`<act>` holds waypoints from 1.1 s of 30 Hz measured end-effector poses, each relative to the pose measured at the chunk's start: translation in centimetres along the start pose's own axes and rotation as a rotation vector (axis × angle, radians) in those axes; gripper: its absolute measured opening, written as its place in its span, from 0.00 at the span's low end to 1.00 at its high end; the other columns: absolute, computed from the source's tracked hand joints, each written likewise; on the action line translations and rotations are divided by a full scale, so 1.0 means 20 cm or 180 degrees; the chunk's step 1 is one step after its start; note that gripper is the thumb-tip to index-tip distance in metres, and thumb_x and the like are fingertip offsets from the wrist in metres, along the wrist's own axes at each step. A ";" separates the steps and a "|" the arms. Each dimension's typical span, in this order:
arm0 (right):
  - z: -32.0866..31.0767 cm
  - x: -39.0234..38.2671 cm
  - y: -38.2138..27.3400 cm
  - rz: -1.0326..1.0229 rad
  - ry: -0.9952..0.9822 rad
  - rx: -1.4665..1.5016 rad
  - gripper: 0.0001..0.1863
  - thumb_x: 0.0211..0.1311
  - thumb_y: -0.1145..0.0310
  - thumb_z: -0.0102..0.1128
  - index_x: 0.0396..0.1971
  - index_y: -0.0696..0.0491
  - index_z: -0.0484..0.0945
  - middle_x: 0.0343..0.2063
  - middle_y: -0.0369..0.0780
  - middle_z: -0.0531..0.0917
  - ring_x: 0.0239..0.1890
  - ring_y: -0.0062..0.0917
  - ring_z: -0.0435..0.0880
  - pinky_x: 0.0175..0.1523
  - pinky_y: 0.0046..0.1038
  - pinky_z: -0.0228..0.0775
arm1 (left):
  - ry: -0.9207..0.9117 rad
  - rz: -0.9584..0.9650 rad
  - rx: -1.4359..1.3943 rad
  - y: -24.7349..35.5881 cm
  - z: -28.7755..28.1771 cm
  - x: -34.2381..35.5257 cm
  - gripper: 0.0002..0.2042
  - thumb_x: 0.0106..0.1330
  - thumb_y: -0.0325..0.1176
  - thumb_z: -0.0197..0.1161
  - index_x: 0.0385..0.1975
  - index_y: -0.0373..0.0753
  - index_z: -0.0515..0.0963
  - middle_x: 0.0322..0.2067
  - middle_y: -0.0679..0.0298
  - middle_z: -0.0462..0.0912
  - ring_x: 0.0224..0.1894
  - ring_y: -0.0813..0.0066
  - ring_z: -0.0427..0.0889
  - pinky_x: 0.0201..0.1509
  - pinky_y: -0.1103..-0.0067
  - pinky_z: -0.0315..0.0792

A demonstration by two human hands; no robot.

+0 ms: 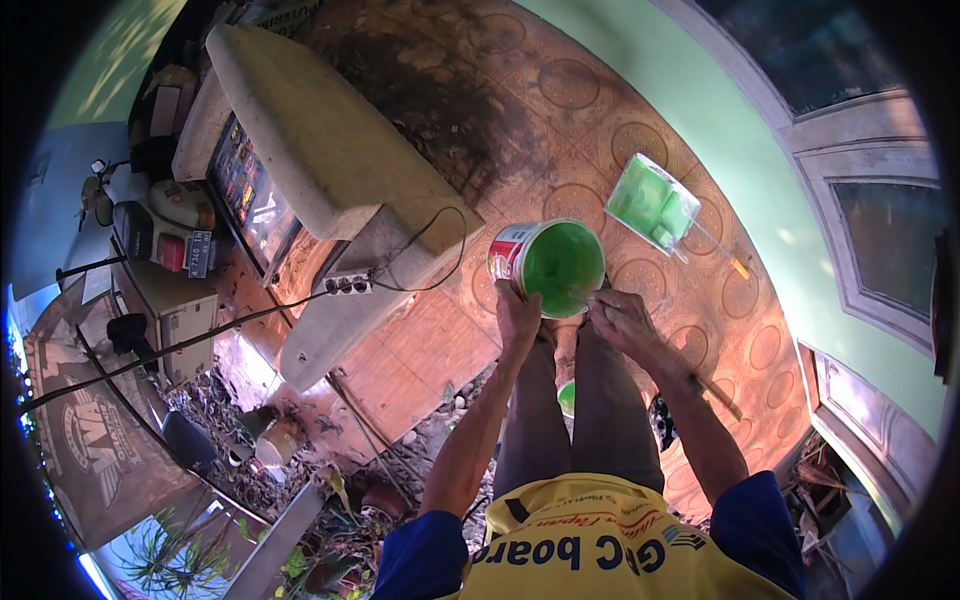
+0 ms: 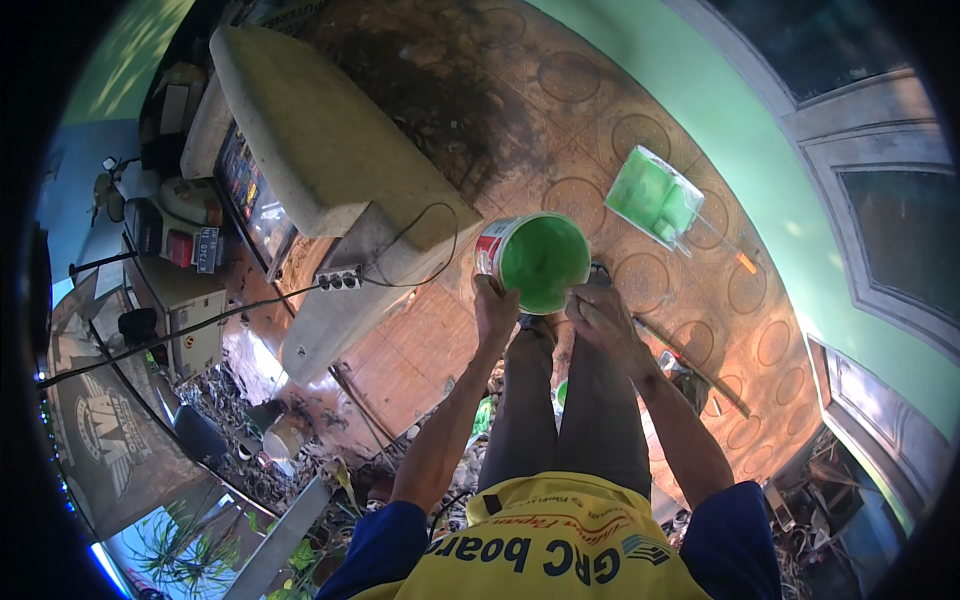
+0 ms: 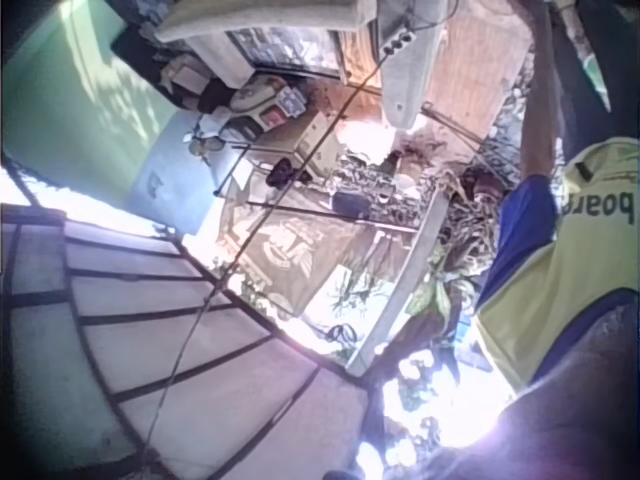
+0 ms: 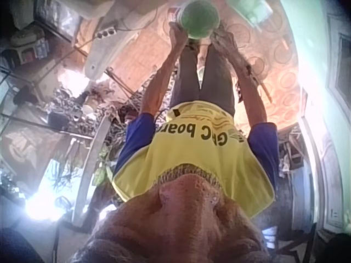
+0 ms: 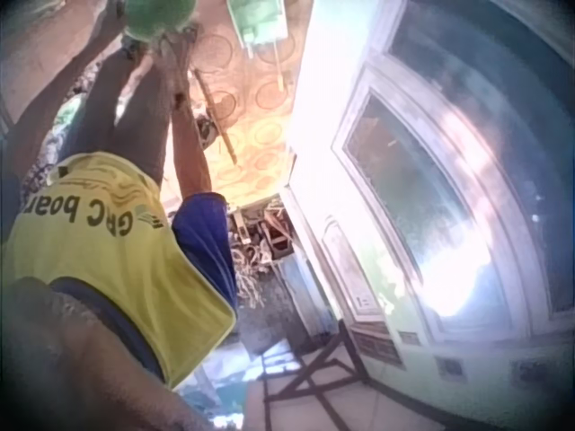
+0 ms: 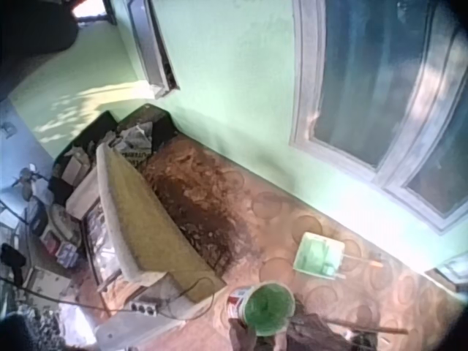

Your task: The person sits on a tiled floor and mixes green paint in a bucket using a wooden stick. They pour green paint from a smaller container into the bucket and continue stirring the mixture before pouring it into a paint tray.

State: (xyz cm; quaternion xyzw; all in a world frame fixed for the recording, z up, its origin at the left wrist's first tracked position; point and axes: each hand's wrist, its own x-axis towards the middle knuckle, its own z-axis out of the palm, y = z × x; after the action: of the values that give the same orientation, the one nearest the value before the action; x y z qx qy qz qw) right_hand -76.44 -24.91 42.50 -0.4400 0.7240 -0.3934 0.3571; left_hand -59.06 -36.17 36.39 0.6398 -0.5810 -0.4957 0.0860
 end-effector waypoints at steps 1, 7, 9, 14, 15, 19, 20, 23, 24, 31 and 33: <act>-0.02 0.00 -0.05 0.0411 -0.0107 0.0416 0.04 0.62 0.75 0.59 0.32 0.60 0.80 0.22 0.45 0.80 0.22 0.34 0.81 0.28 0.32 0.71 | 0.0008 0.0067 0.0044 0.01 0.00 -0.01 0.20 0.56 0.31 0.64 0.42 0.29 0.63 0.31 0.42 0.79 0.35 0.41 0.81 0.41 0.56 0.72; -0.02 0.03 -0.02 -0.0285 0.0243 -0.0351 0.07 0.65 0.73 0.57 0.32 0.62 0.80 0.24 0.42 0.83 0.24 0.28 0.84 0.30 0.30 0.75 | 0.0046 0.0040 0.0037 0.00 0.00 -0.01 0.20 0.56 0.31 0.64 0.42 0.29 0.63 0.30 0.42 0.79 0.35 0.41 0.81 0.42 0.55 0.72; -0.04 0.01 0.00 -0.0122 -0.0146 -0.0357 0.07 0.65 0.74 0.56 0.33 0.61 0.80 0.24 0.41 0.83 0.24 0.28 0.83 0.30 0.30 0.75 | 0.0042 0.0081 0.0074 0.00 0.01 0.00 0.21 0.56 0.31 0.64 0.42 0.29 0.62 0.30 0.42 0.79 0.35 0.41 0.81 0.42 0.55 0.72; -0.02 0.03 -0.02 -0.0181 0.0609 0.0144 0.05 0.62 0.75 0.60 0.34 0.61 0.80 0.21 0.46 0.78 0.21 0.33 0.78 0.26 0.31 0.68 | -0.0076 -0.0095 0.0111 0.00 0.00 0.00 0.20 0.56 0.31 0.64 0.42 0.29 0.63 0.31 0.42 0.79 0.36 0.42 0.81 0.42 0.56 0.73; -0.02 0.03 -0.03 -0.0184 0.0488 0.0024 0.05 0.62 0.75 0.59 0.34 0.61 0.80 0.20 0.46 0.78 0.20 0.33 0.78 0.27 0.31 0.68 | -0.0054 -0.0090 0.0087 -0.01 0.00 0.00 0.20 0.55 0.31 0.64 0.42 0.29 0.63 0.31 0.42 0.79 0.36 0.42 0.81 0.42 0.56 0.73; -0.02 0.01 -0.02 -0.0176 -0.0033 -0.0120 0.05 0.63 0.75 0.58 0.35 0.60 0.80 0.19 0.46 0.77 0.19 0.32 0.77 0.26 0.31 0.68 | -0.0048 -0.0013 0.0088 0.01 0.01 0.00 0.20 0.55 0.30 0.64 0.41 0.29 0.62 0.31 0.43 0.79 0.35 0.42 0.81 0.41 0.57 0.73; -0.03 0.02 -0.01 -0.0180 0.0036 -0.0100 0.05 0.63 0.75 0.58 0.35 0.60 0.81 0.19 0.45 0.77 0.19 0.31 0.77 0.26 0.31 0.68 | -0.0066 0.0011 0.0110 0.01 0.01 0.00 0.20 0.55 0.30 0.64 0.41 0.29 0.62 0.31 0.43 0.79 0.34 0.42 0.81 0.41 0.57 0.73; -0.02 0.07 -0.04 -0.0206 0.0678 -0.0066 0.05 0.64 0.75 0.58 0.35 0.59 0.81 0.18 0.43 0.78 0.18 0.30 0.77 0.24 0.29 0.67 | -0.0079 -0.0003 0.0019 -0.01 0.00 0.00 0.20 0.55 0.30 0.64 0.41 0.28 0.62 0.31 0.44 0.79 0.34 0.43 0.81 0.40 0.57 0.73; -0.01 0.05 -0.02 -0.0194 0.0503 -0.0131 0.05 0.64 0.75 0.58 0.35 0.59 0.81 0.19 0.43 0.78 0.19 0.30 0.78 0.24 0.29 0.68 | -0.0083 -0.0039 0.0021 -0.02 0.01 -0.01 0.20 0.55 0.30 0.64 0.42 0.28 0.62 0.31 0.44 0.79 0.34 0.43 0.81 0.40 0.57 0.73; 0.02 0.01 -0.01 -0.0312 0.0542 0.0474 0.04 0.63 0.75 0.60 0.35 0.59 0.80 0.19 0.44 0.78 0.19 0.31 0.77 0.25 0.28 0.68 | -0.0058 -0.0041 0.0005 -0.01 0.02 -0.01 0.20 0.56 0.31 0.63 0.42 0.29 0.63 0.30 0.44 0.78 0.34 0.44 0.81 0.41 0.57 0.73; 0.03 0.03 0.00 -0.0545 0.0781 0.0229 0.04 0.63 0.74 0.60 0.34 0.59 0.81 0.19 0.43 0.78 0.18 0.31 0.76 0.25 0.29 0.68 | -0.0087 -0.0104 -0.0047 -0.02 0.03 -0.01 0.20 0.55 0.31 0.64 0.42 0.29 0.63 0.31 0.44 0.78 0.34 0.44 0.81 0.41 0.57 0.73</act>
State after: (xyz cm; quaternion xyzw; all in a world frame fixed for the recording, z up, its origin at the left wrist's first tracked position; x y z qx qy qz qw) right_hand -76.22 -25.64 42.20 -0.4356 0.7075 -0.4989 0.2466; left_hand -59.22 -35.67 35.92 0.6417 -0.5679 -0.5100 0.0747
